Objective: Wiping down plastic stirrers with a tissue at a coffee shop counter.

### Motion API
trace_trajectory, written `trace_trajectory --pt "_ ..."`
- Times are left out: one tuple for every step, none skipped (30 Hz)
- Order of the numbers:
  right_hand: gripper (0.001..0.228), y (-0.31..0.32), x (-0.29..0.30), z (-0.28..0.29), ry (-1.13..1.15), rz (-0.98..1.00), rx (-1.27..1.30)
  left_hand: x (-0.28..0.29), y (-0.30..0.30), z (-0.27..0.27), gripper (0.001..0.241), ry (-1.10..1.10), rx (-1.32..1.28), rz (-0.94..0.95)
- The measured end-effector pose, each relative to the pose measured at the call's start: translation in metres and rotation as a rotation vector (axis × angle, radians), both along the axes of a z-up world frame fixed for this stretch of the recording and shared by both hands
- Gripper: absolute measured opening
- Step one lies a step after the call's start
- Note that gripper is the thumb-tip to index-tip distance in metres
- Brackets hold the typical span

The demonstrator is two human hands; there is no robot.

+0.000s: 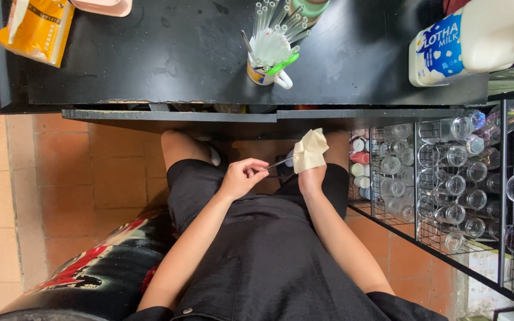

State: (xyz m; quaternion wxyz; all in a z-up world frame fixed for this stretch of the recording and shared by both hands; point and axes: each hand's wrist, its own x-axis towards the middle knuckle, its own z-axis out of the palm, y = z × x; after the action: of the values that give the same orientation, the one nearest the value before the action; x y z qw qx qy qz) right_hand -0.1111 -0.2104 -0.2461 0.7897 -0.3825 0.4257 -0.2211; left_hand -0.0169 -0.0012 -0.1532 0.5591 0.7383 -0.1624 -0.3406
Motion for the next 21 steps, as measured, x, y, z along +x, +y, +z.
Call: trace_trajectory --pt "0.036 0.002 0.002 0.007 -0.002 0.003 0.0 0.0 0.001 -0.001 0.025 -0.002 0.0 0.003" --pt "0.036 0.004 0.004 0.013 -0.034 0.002 0.038 0.0 0.001 -0.002 0.023 -0.007 0.012 0.014" --pt "0.037 0.006 0.006 0.02 -0.067 0.002 0.077 0.0 0.002 -0.003 0.021 -0.013 0.025 0.026" --pt "0.037 0.009 0.006 0.019 -0.069 0.004 0.077 0.0 0.002 -0.007 0.021 -0.016 0.025 0.029" --pt "0.035 0.013 0.006 0.018 -0.041 0.074 0.062 0.0 0.003 -0.01 0.021 -0.007 0.017 0.039" --pt "0.034 0.016 0.005 0.017 -0.013 0.143 0.047 0.001 0.003 -0.014 0.021 0.002 0.01 0.048" --pt "0.034 0.021 0.003 0.011 -0.016 0.145 0.047 0.001 0.003 -0.017 0.021 -0.001 0.01 0.05" --pt "0.028 0.026 0.0 0.006 0.051 0.266 -0.089 0.001 0.003 -0.019 0.021 0.022 -0.013 0.039" --pt "0.025 0.031 -0.002 0.001 0.119 0.385 -0.228 0.001 0.004 -0.021 0.021 0.045 -0.036 0.027" --pt "0.025 0.035 -0.002 0.006 0.116 0.385 -0.227 0.001 0.004 -0.025 0.021 0.041 -0.035 0.028" --pt "0.023 0.039 -0.001 0.011 0.072 0.505 -0.243 0.0 0.005 -0.029 0.02 0.055 -0.036 0.008" --pt "0.024 0.042 0.0 0.015 0.027 0.624 -0.259 0.0 0.005 -0.033 0.02 0.068 -0.037 -0.013" --pt "0.024 0.042 0.001 0.017 0.023 0.624 -0.259 0.0 0.005 -0.03 0.02 0.064 -0.036 -0.012" --pt "0.023 0.041 0.002 0.019 0.039 0.609 -0.2 0.0 0.004 -0.027 0.019 0.063 -0.034 -0.019" --pt "0.022 0.04 0.003 0.02 0.055 0.593 -0.14 0.0 0.002 -0.023 0.019 0.062 -0.031 -0.026" --pt "0.022 0.036 0.005 0.023 0.05 0.593 -0.143 0.0 0.002 -0.022 0.019 0.056 -0.033 -0.026" --pt "0.021 0.032 0.007 0.025 0.106 0.524 -0.196 0.001 0.001 -0.022 0.018 0.04 -0.028 -0.019" --pt "0.021 0.029 0.007 0.027 0.163 0.457 -0.247 0.0 0.001 -0.021 0.018 0.027 -0.023 -0.01" --pt "0.021 0.024 0.009 0.025 0.161 0.458 -0.25 0.002 0.0 -0.021 0.018 0.025 -0.026 -0.008" --pt "0.024 0.021 0.007 0.022 0.126 0.344 -0.26 0.001 0.0 -0.021 0.018 0.021 -0.019 -0.01" --pt "0.027 0.017 0.005 0.018 0.091 0.229 -0.271 0.0 0.0 -0.021 0.018 0.017 -0.012 -0.012"
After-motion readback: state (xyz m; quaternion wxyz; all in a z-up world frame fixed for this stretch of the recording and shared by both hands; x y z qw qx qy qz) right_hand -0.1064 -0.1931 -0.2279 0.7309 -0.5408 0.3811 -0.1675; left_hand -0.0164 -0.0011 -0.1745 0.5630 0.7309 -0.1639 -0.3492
